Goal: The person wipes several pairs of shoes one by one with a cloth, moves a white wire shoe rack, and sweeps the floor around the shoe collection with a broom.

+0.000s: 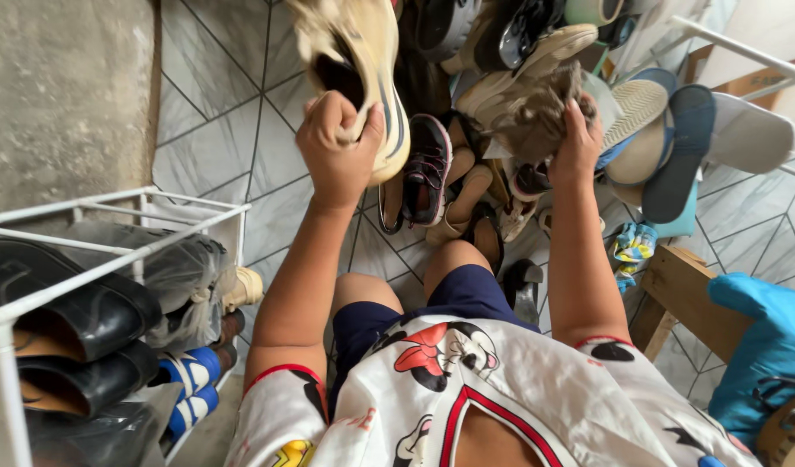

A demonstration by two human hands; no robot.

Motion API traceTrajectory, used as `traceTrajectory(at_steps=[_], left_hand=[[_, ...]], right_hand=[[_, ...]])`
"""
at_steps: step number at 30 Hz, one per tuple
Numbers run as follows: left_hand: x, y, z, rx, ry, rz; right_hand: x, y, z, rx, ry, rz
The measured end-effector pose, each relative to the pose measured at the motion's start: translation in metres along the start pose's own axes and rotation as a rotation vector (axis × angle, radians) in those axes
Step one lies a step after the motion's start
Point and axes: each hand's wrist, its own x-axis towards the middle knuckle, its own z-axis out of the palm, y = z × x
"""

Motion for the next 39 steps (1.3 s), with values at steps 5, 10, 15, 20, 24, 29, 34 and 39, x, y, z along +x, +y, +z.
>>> traceTrajectory(at_steps=[5,10,15,20,24,29,34,39], left_hand=[[-0.030,-0.046,0.020,-0.060,0.265,0.251],[-0.137,-0.160,0.129,0.014,-0.031,-0.104],[-0.153,-0.205,0.140,-0.435,-0.388,-0.651],[-0.090,-0.182,0.069,-0.401,-0.036,-0.494],[-0.139,-0.176,0.111,-0.394,0.252,-0.456],[-0.185,-0.215,0.168,-0.005,-0.429,-0.683],[-0.179,-0.162,0.126,-0.193,-0.296,-0.230],[-0.174,-0.093,0.074,0.124,-0.574,0.572]], right_hand=[[-0.044,0.036,-0.025,-0.141,0.081,0.007],[-0.072,0.097,-0.064,-0.101,0.119,0.122],[-0.075,0.108,-0.071,-0.097,0.155,0.217],[-0.074,0.105,-0.071,-0.116,0.154,0.224],[-0.081,0.116,-0.073,-0.184,0.078,0.108],[-0.090,0.107,-0.032,-0.046,0.071,0.172],[-0.121,0.091,0.017,0.232,0.014,0.121],[-0.122,0.052,0.078,0.102,-0.297,-0.152]])
